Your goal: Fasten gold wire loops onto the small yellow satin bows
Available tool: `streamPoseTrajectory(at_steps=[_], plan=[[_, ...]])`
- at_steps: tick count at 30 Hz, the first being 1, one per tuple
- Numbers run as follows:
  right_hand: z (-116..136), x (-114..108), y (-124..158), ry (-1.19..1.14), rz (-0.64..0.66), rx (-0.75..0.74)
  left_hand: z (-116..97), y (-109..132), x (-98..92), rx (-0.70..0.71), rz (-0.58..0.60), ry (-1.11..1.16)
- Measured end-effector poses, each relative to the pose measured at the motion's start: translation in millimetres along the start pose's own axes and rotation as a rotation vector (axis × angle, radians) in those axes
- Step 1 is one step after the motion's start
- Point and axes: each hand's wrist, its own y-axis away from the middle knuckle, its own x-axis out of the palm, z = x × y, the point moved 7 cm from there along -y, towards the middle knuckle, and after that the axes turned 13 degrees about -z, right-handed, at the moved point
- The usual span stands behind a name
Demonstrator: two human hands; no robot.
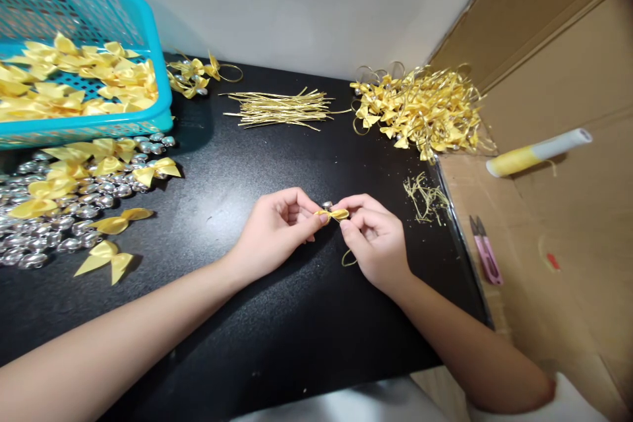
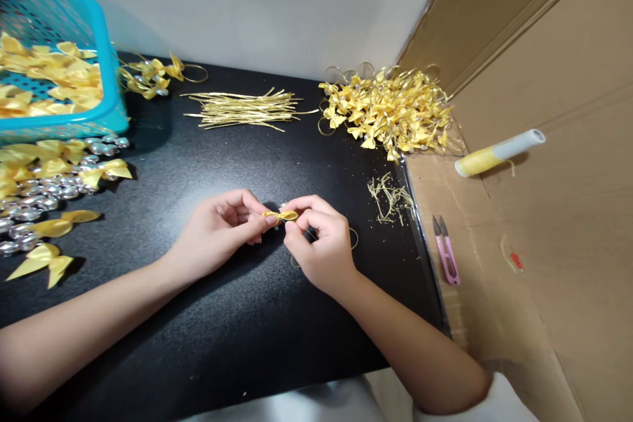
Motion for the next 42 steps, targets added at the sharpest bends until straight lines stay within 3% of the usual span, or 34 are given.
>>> streamPoseTrajectory(at_steps=[7, 15, 22, 33, 42], plan=[[2.6, -0.1, 0.0, 0.02, -0.015, -0.039, -1.2, 1.8, 1.1, 0.009, 0.0, 0.004], [14.6, 2.0, 4.1, 0.162, -0.058, -0.232, 1.5, 1.2, -0.2, 0.088, -0.01, -0.021], [14.9, 5.1, 6.7, 0.173, -0.055, -0.24, 0.2, 5.7, -2.7, 0.203, -0.076, -0.066], [23.9, 8.6, 19.5, 0.365, -0.154, -0.418, -0.3, 9.5, -3.4, 0.259, -0.108, -0.081], [18.5, 6.5, 16.5, 0.358, -0.141, -0.352, -9.3, 15.0, 0.1, 0.437, -0.076, -0.153]])
